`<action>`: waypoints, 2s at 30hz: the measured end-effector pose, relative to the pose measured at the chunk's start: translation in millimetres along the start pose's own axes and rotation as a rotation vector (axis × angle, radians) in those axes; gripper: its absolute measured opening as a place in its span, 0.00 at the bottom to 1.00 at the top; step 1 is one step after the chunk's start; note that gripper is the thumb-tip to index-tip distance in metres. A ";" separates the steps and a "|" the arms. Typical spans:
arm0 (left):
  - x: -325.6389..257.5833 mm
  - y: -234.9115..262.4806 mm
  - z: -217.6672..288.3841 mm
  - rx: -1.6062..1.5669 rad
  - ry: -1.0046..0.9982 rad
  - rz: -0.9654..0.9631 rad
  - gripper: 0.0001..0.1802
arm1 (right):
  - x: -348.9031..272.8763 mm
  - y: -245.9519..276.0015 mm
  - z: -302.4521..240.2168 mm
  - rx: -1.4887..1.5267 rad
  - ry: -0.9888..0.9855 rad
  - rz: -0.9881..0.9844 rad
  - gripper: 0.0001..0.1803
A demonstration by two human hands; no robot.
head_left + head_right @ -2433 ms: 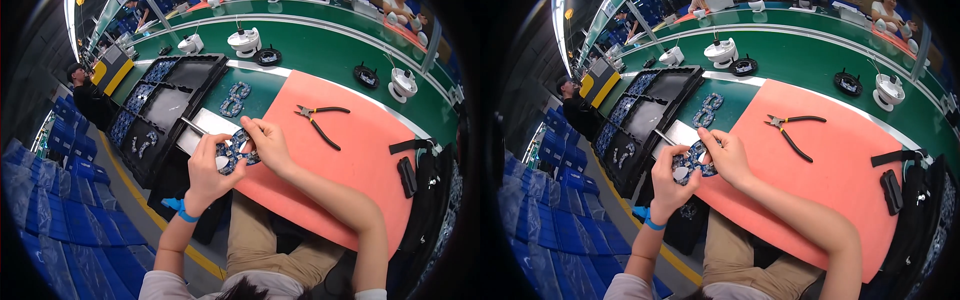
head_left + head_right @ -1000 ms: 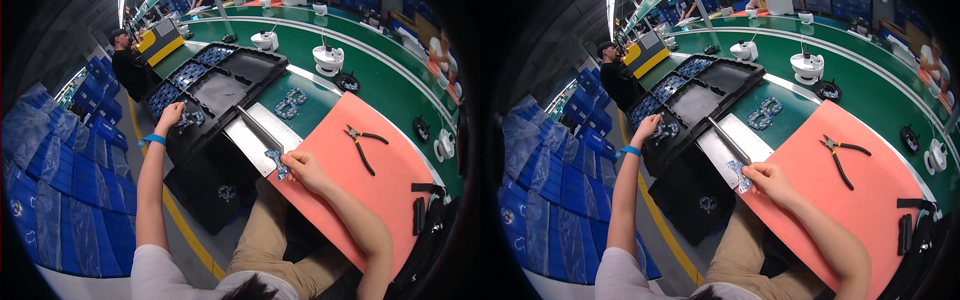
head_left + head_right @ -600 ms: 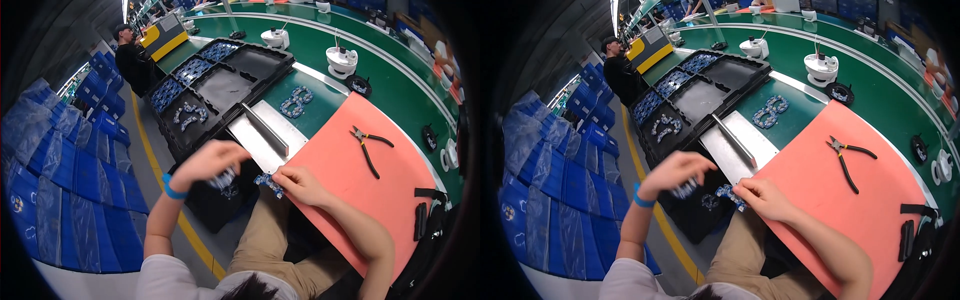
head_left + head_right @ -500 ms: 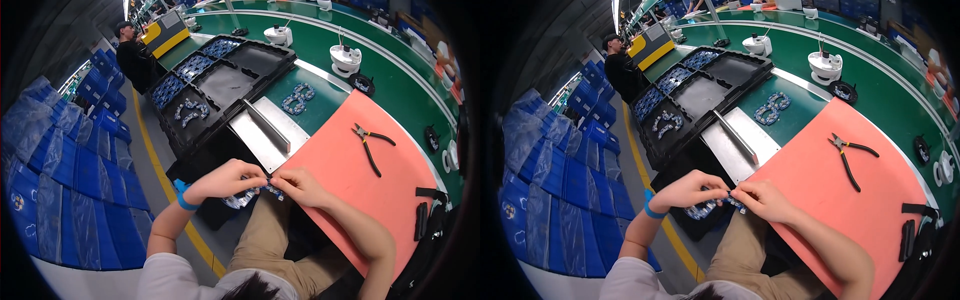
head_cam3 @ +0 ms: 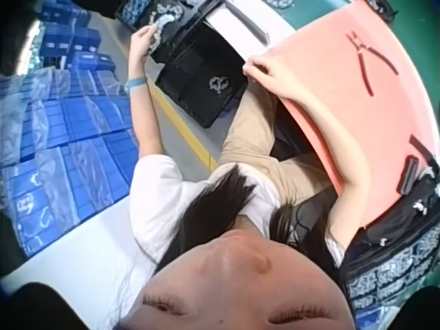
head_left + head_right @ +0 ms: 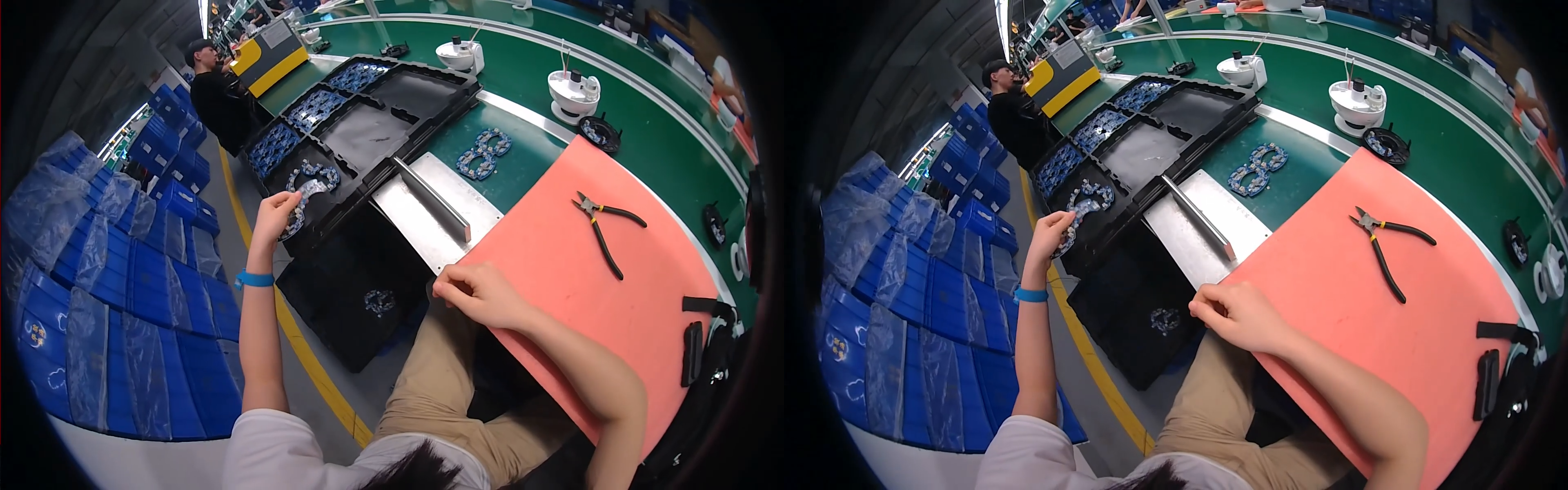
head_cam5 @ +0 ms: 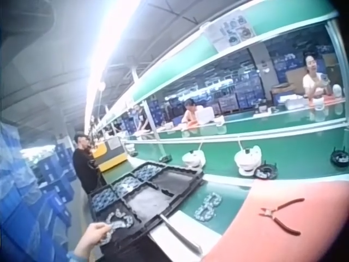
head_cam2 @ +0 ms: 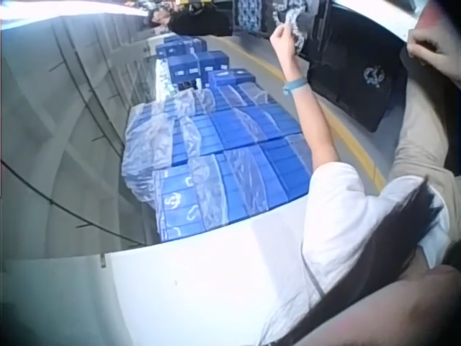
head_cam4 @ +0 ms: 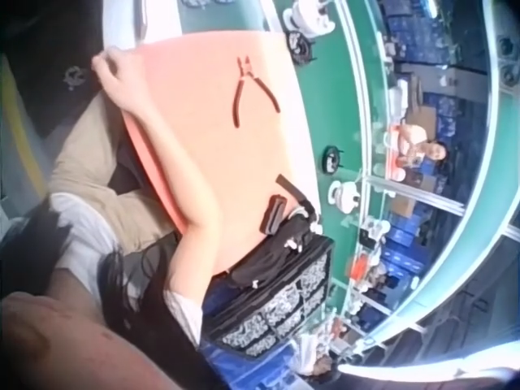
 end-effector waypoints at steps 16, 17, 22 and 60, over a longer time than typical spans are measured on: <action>-90.6 -116.7 100.5 -0.010 -0.292 -0.203 0.12 | -1.2 10.1 -3.5 0.037 0.015 0.056 0.14; -99.1 -136.1 97.0 -0.048 -0.279 -0.287 0.12 | -1.0 10.2 -5.0 0.030 0.007 0.064 0.14; -148.4 -189.0 130.8 0.088 -0.390 -0.477 0.32 | 0.5 26.4 14.8 0.240 0.004 0.260 0.15; -88.5 -91.5 101.4 -0.053 -0.366 -0.091 0.06 | 0.2 23.2 11.3 0.317 -0.011 0.228 0.10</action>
Point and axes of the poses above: each hand's wrist, its own x-axis towards the middle knuckle, its own y-axis out of the back of the hand, z = x × y, the point moved 10 cm from there along x, towards the middle knuckle
